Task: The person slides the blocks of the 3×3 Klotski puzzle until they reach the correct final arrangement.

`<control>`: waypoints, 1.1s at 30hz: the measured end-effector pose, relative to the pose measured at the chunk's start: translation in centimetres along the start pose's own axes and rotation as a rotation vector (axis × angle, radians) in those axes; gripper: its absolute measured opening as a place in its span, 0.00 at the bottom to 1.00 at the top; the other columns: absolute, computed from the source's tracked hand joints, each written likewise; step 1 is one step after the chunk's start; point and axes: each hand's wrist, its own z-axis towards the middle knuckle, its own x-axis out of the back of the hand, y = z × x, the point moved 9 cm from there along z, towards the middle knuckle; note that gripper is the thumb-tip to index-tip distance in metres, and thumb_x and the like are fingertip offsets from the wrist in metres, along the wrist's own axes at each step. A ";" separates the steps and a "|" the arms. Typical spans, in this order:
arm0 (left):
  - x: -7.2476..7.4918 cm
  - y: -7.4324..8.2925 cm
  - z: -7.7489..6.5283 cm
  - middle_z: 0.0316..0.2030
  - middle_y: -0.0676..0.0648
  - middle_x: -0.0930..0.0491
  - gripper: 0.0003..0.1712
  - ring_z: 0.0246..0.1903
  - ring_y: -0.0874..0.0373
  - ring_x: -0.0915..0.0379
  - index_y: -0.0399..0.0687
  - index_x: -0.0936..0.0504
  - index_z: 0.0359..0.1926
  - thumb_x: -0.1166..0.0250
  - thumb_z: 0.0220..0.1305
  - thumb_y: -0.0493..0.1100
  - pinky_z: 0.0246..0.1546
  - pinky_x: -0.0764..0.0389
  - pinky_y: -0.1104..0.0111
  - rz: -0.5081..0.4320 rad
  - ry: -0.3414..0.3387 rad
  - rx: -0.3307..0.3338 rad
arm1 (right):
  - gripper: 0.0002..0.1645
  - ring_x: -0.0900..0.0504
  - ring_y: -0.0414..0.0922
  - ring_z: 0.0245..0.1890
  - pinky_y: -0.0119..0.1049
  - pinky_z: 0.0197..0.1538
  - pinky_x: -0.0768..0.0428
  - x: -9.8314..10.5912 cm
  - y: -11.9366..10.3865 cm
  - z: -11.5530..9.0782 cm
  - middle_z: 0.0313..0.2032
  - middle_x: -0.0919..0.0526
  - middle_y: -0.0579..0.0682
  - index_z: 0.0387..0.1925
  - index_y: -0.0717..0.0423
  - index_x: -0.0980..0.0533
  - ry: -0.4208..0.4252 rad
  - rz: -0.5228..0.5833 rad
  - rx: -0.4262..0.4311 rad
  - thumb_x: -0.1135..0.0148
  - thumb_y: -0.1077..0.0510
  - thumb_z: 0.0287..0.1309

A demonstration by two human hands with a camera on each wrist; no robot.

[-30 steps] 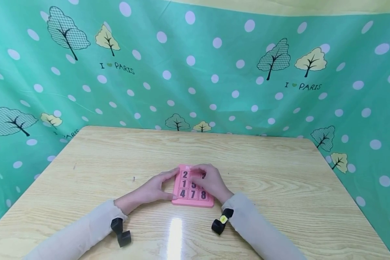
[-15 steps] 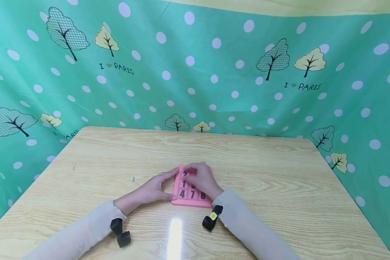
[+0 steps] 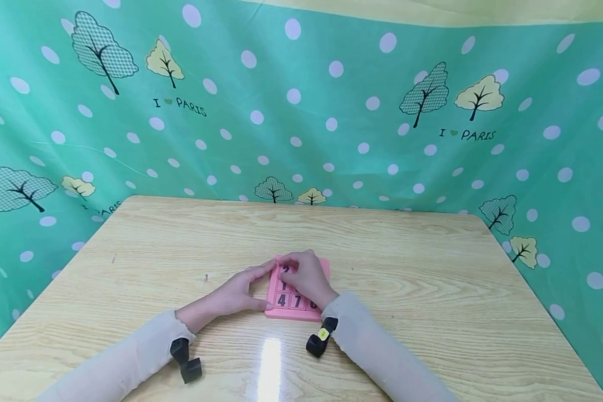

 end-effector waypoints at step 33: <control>-0.3 -0.1 0.0 0.71 0.45 0.47 0.53 0.70 0.48 0.53 0.43 0.45 0.71 0.26 0.48 0.42 0.70 0.51 0.54 0.011 -0.002 0.003 | 0.15 0.29 0.45 0.46 0.44 0.53 0.30 2.0 1.1 -1.0 0.41 0.18 0.45 0.41 0.50 0.16 0.035 -0.081 -0.036 0.31 0.64 0.49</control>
